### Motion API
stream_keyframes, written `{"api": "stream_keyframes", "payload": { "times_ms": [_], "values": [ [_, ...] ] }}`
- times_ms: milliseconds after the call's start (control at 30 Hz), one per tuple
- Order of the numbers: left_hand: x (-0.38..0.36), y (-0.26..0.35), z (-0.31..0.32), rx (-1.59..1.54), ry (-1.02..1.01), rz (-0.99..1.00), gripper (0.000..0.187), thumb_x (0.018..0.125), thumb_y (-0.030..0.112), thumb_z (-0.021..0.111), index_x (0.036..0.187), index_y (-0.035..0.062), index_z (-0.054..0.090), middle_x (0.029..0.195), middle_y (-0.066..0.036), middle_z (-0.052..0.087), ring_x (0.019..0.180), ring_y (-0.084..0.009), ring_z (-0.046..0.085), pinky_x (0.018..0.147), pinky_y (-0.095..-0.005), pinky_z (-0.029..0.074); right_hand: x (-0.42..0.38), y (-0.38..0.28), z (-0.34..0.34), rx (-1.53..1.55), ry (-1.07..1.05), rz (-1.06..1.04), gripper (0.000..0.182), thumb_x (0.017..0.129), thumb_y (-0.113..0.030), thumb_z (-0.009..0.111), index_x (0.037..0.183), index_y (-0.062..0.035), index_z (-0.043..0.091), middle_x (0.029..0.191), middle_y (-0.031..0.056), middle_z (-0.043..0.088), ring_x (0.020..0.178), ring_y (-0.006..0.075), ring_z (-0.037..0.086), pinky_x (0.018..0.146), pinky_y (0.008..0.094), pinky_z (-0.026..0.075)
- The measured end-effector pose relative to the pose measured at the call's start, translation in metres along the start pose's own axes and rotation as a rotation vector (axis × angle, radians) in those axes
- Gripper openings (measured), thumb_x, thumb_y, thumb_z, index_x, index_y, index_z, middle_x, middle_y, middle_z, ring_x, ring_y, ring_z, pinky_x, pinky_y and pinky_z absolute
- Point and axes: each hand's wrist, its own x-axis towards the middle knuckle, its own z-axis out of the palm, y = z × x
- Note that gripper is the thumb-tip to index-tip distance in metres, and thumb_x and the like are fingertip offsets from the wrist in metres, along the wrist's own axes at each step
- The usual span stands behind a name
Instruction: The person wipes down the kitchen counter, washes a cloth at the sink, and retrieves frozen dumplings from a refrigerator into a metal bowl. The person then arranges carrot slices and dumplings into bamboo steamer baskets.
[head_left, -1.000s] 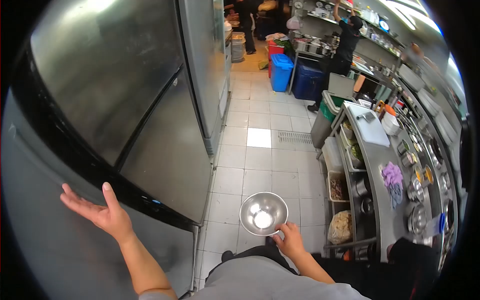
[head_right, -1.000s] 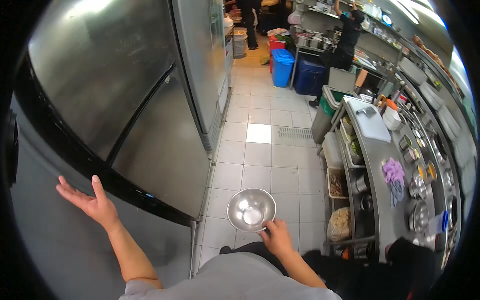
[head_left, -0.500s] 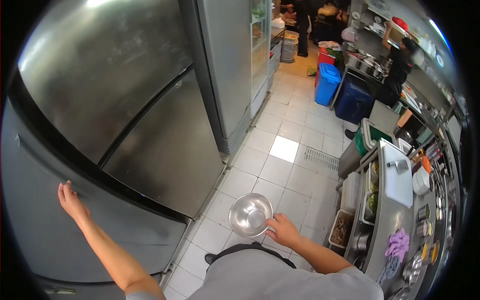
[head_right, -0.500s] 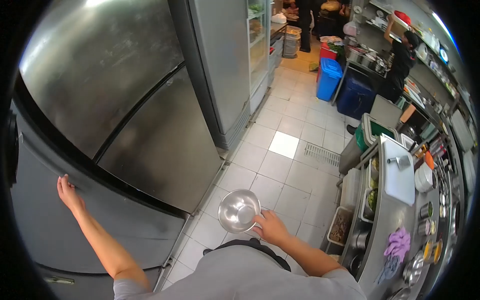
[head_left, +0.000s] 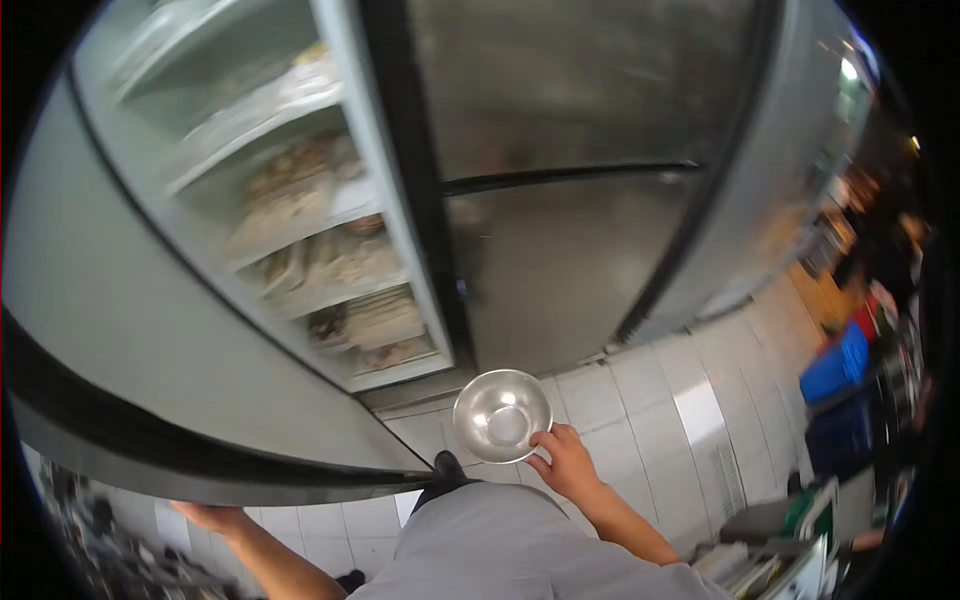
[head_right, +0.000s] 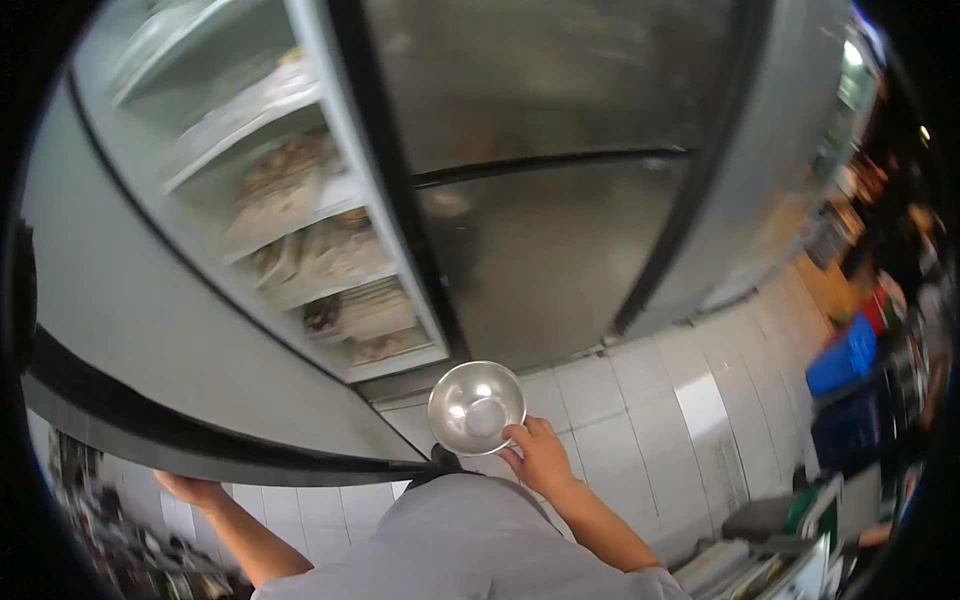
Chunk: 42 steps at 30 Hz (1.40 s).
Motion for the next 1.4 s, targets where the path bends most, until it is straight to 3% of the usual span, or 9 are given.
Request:
{"api": "stream_keyframes", "payload": {
  "times_ms": [100, 167, 267, 500, 567, 633, 800, 1000, 1400],
  "values": [
    [-0.028, 0.018, -0.125, 0.931, 0.200, 0.361, 0.047, 0.111, 0.029, 0.052, 0.140, -0.0081, 0.058, 0.128, -0.017, 0.068, 0.110, -0.0252, 0.067, 0.103, -0.0409, 0.054, 0.021, -0.007, 0.002, 0.015, -0.082, -0.118, 0.034, 0.086, -0.018, 0.086, 0.114, -0.0149, 0.067, 0.123, 0.0156, 0.066, 0.121, 0.0404, 0.059, 0.096, 0.0498, 0.054],
    [-0.023, 0.083, -0.118, 0.147, 0.629, -0.259, 0.041, 0.110, 0.023, 0.053, 0.137, -0.0078, 0.061, 0.130, -0.017, 0.068, 0.110, -0.0285, 0.068, 0.095, -0.0418, 0.059, 0.030, -0.014, 0.005, 0.021, -0.095, -0.161, 0.035, 0.086, -0.018, 0.087, 0.115, -0.0152, 0.067, 0.124, 0.0156, 0.066, 0.120, 0.0403, 0.059, 0.096, 0.0499, 0.054],
    [-0.001, 0.130, -0.084, 0.210, 0.950, -0.414, 0.042, 0.112, 0.020, 0.049, 0.142, -0.0072, 0.059, 0.136, -0.016, 0.066, 0.117, -0.0286, 0.067, 0.100, -0.0415, 0.057, 0.035, -0.018, 0.015, 0.032, -0.116, -0.182, 0.036, 0.086, -0.018, 0.087, 0.115, -0.0157, 0.067, 0.122, 0.0155, 0.066, 0.118, 0.0403, 0.059, 0.094, 0.0499, 0.054],
    [0.044, 0.072, -0.004, 1.131, 1.198, 0.206, 0.049, 0.110, 0.016, 0.055, 0.154, -0.0063, 0.049, 0.159, -0.023, 0.049, 0.138, -0.0351, 0.054, 0.119, -0.0408, 0.044, 0.049, -0.015, 0.034, -0.003, -0.113, -0.102, 0.033, 0.087, -0.021, 0.086, 0.114, -0.0142, 0.068, 0.116, 0.0158, 0.065, 0.115, 0.0415, 0.059, 0.093, 0.0504, 0.053],
    [0.051, 0.031, 0.001, 1.664, 0.743, 0.593, 0.051, 0.105, 0.009, 0.060, 0.152, -0.0064, 0.048, 0.153, -0.025, 0.053, 0.142, -0.0355, 0.051, 0.124, -0.0459, 0.037, 0.056, -0.016, 0.039, -0.005, -0.111, -0.050, 0.033, 0.087, -0.022, 0.086, 0.113, -0.0140, 0.068, 0.116, 0.0164, 0.065, 0.115, 0.0419, 0.059, 0.093, 0.0506, 0.053],
    [0.063, -0.061, 0.008, 0.902, 0.309, 0.513, 0.050, 0.099, 0.009, 0.068, 0.146, -0.0036, 0.055, 0.150, -0.022, 0.056, 0.139, -0.0373, 0.053, 0.121, -0.0476, 0.039, 0.066, -0.017, 0.043, -0.013, -0.100, 0.003, 0.032, 0.087, -0.022, 0.086, 0.113, -0.0139, 0.068, 0.116, 0.0169, 0.065, 0.116, 0.0422, 0.059, 0.093, 0.0508, 0.053],
    [0.212, -0.190, 0.152, 0.839, -0.539, -0.054, 0.047, 0.095, 0.021, 0.077, 0.138, 0.0051, 0.066, 0.156, -0.023, 0.053, 0.146, -0.0423, 0.047, 0.123, -0.0498, 0.036, 0.093, -0.044, 0.046, -0.085, 0.074, 0.076, 0.034, 0.085, -0.021, 0.087, 0.113, -0.0149, 0.069, 0.114, 0.0167, 0.066, 0.112, 0.0419, 0.061, 0.093, 0.0500, 0.054],
    [0.412, -0.466, 0.205, 1.422, -1.053, 0.069, 0.072, 0.106, 0.050, 0.060, 0.160, 0.0051, 0.047, 0.166, -0.024, 0.044, 0.155, -0.0404, 0.037, 0.128, -0.0546, 0.028, 0.094, -0.106, 0.031, -0.122, 0.243, 0.259, 0.034, 0.087, -0.023, 0.086, 0.115, -0.0179, 0.067, 0.118, 0.0151, 0.066, 0.114, 0.0401, 0.061, 0.094, 0.0494, 0.055],
    [0.457, -0.523, 0.223, 1.471, -1.021, -0.280, 0.091, 0.101, 0.067, 0.054, 0.166, 0.0064, 0.037, 0.170, -0.022, 0.038, 0.157, -0.0402, 0.036, 0.129, -0.0464, 0.031, 0.064, -0.146, 0.007, -0.103, 0.269, 0.529, 0.030, 0.096, -0.028, 0.079, 0.120, -0.0185, 0.064, 0.132, 0.0157, 0.064, 0.127, 0.0404, 0.058, 0.103, 0.0499, 0.054]
  ]
}}
